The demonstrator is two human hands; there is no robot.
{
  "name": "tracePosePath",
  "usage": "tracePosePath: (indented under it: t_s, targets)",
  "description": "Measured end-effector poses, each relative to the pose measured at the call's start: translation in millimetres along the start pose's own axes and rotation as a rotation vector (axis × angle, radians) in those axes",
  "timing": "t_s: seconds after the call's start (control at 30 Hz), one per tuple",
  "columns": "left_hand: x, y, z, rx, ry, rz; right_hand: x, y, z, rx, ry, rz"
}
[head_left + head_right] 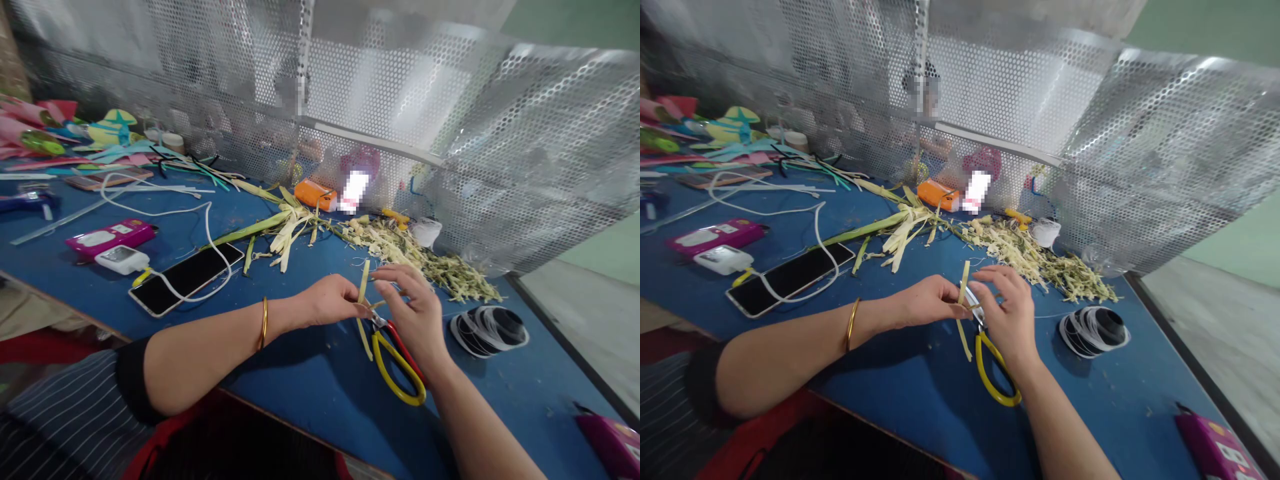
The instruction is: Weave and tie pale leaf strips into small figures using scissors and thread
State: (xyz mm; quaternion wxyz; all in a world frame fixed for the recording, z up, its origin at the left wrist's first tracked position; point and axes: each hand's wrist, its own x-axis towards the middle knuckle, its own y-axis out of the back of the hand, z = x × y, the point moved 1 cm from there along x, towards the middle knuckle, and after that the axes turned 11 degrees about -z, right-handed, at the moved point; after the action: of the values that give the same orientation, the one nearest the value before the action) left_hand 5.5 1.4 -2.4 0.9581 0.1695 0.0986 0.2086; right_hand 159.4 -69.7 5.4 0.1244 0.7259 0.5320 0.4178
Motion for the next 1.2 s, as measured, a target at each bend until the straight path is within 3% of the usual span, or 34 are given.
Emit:
tracePosePath:
  t_s: [0.07,0.13,0.3,0.4,0.7,0.83,0.93,1.03,1.13,1.2]
  targets:
    - [1,-1.5,0,0.108,-0.017,0.005,-1,-4,-5,0.062,-0.006,-0.133]
    - [0,-2.4,2,0.164,-0.037,0.01,-3,-8,-7,0.161,-0.095,-0.174]
    - [-2,-3.2,7,0.181,-0.108,-0.029,-9,-11,-1,0.33,-0.254,-0.01]
    - [-2,-3.6,7,0.169,-0.114,-0.09,-10,-13,1,0.312,-0.247,0.05]
    - [-4,-5.7,2,0.022,-0.076,-0.214,-11,-17,-2,0.183,-0.139,0.045]
    - [-4,-4.7,5,-0.166,-0.021,-0.106,-5,-5,2,-0.088,0.012,0.07]
    - [-3,-0.1,5,-0.481,0.051,0.018,-4,8,-2,-0.31,0.108,0.222]
    - [0,4.4,4,-0.735,0.062,0.048,-9,10,-12,-0.327,0.154,0.278]
    - [1,5.7,5,-0.841,-0.016,0.1,-16,-3,-19,-0.248,0.136,0.105]
    - [2,4.5,6,-0.872,-0.062,0.158,-18,-15,-20,-0.17,0.02,-0.042]
